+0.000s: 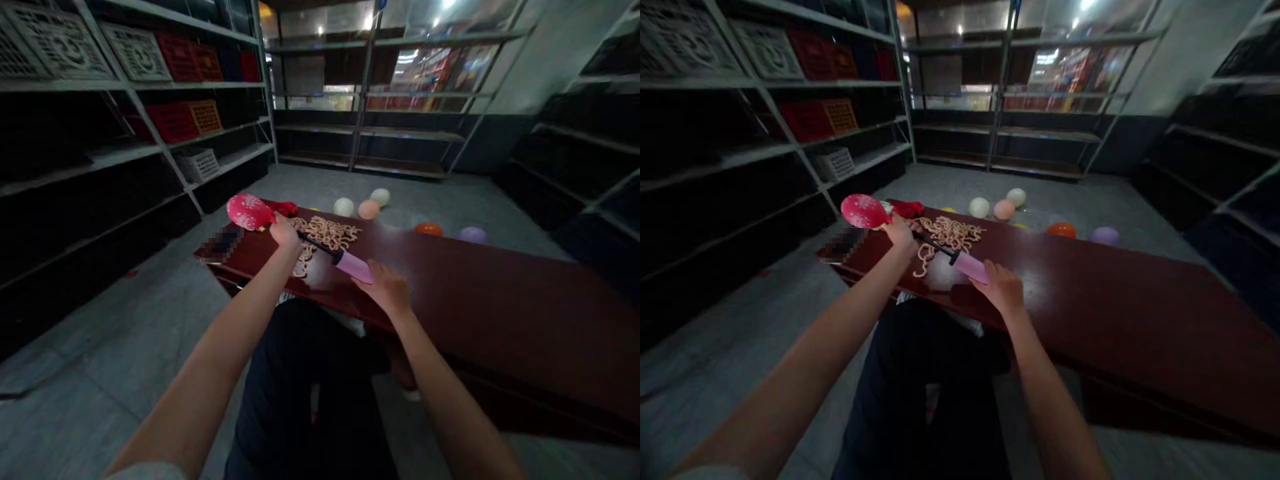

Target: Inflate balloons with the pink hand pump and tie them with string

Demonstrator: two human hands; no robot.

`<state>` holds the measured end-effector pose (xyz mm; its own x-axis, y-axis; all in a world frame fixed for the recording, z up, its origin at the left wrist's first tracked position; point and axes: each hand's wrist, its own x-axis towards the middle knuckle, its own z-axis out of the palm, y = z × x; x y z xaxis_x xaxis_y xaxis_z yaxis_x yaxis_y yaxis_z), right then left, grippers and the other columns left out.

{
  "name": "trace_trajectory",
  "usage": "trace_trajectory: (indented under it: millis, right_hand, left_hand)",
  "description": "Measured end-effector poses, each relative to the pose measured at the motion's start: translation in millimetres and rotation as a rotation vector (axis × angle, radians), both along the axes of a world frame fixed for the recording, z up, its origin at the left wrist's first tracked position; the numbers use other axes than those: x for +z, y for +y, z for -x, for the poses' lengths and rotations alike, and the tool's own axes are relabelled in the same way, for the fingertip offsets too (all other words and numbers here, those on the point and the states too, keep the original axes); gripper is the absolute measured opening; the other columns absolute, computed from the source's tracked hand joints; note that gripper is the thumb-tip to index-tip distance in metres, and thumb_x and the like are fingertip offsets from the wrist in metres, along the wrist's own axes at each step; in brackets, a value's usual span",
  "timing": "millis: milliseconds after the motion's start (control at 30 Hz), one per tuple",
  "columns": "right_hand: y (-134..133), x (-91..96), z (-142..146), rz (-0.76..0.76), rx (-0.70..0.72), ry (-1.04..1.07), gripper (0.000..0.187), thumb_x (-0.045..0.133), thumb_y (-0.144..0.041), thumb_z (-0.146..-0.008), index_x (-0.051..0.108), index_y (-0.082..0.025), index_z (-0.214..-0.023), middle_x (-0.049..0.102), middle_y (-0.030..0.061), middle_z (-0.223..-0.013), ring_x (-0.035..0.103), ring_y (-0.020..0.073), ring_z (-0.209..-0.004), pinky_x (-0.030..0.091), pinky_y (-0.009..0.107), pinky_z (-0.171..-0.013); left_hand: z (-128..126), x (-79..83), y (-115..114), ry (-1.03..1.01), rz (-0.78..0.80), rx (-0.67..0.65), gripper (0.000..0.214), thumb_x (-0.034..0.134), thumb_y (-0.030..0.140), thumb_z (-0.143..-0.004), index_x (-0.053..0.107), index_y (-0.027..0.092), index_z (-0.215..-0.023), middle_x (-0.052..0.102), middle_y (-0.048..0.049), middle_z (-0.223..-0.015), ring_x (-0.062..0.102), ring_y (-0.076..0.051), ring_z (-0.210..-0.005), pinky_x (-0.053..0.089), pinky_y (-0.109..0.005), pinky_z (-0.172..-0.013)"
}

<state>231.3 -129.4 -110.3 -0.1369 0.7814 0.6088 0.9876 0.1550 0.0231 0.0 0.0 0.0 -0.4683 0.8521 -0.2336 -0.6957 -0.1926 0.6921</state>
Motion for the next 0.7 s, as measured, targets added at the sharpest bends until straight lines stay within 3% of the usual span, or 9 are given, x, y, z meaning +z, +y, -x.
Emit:
trace_trajectory:
  millis: [133, 233, 367, 500, 700]
  right_hand:
    - [-1.4, -0.3, -0.6, -0.019, 0.034, 0.004, 0.047, 0.06, -0.059, -0.095, 0.07, -0.018, -0.117, 0.077, 0.0072, -0.091, 0.068, 0.0193, -0.075, 0.034, 0.029, -0.063]
    - [-0.3, -0.5, -1.9, -0.029, 0.039, 0.009, 0.045, 0.061, -0.058, -0.095, 0.071, -0.018, -0.113, 0.077, 0.007, -0.088, 0.067, 0.0192, -0.074, 0.033, 0.03, -0.062]
    - [2.7, 0.5, -4.7, -0.024, 0.022, 0.039, 0.042, 0.063, -0.057, -0.094, 0.071, -0.019, -0.108, 0.076, 0.006, -0.087, 0.067, 0.0191, -0.073, 0.032, 0.03, -0.062]
    - [5.6, 1.4, -5.9, -0.012, -0.048, 0.07, 0.041, 0.064, -0.056, -0.092, 0.071, -0.018, -0.108, 0.076, 0.0061, -0.085, 0.066, 0.0195, -0.071, 0.028, 0.03, -0.062]
    - [7.6, -0.1, -5.9, 0.016, -0.089, 0.078, 0.041, 0.064, -0.054, -0.091, 0.07, -0.019, -0.112, 0.076, 0.0073, -0.088, 0.064, 0.0194, -0.071, 0.025, 0.031, -0.062]
  left_hand:
    - [28.6, 11.5, 6.8, -0.006, -0.03, -0.001, 0.041, 0.042, 0.028, -0.107, 0.03, 0.022, -0.068, 0.03, 0.0087, -0.049, 0.029, -0.006, -0.035, 0.026, -0.021, -0.04]
    - [30.4, 16.3, 10.4, -0.006, -0.002, 0.022, 0.044, 0.045, 0.034, -0.108, 0.031, 0.022, -0.068, 0.032, 0.0081, -0.049, 0.029, -0.006, -0.035, 0.023, -0.021, -0.039]
    - [16.0, 19.4, 14.6, -0.036, 0.06, 0.033, 0.05, 0.045, 0.045, -0.108, 0.03, 0.022, -0.067, 0.029, 0.008, -0.048, 0.027, -0.005, -0.034, 0.022, -0.02, -0.037]
    - [-1.1, 18.1, 18.0, -0.044, 0.043, 0.048, 0.048, 0.04, 0.036, -0.11, 0.029, 0.022, -0.066, 0.03, 0.0076, -0.049, 0.027, -0.006, -0.036, 0.024, -0.021, -0.038]
    - [-42.5, -1.0, 9.3, -0.009, 0.033, -0.022, 0.046, 0.04, 0.033, -0.109, 0.028, 0.023, -0.065, 0.028, 0.007, -0.049, 0.029, -0.007, -0.038, 0.023, -0.022, -0.039]
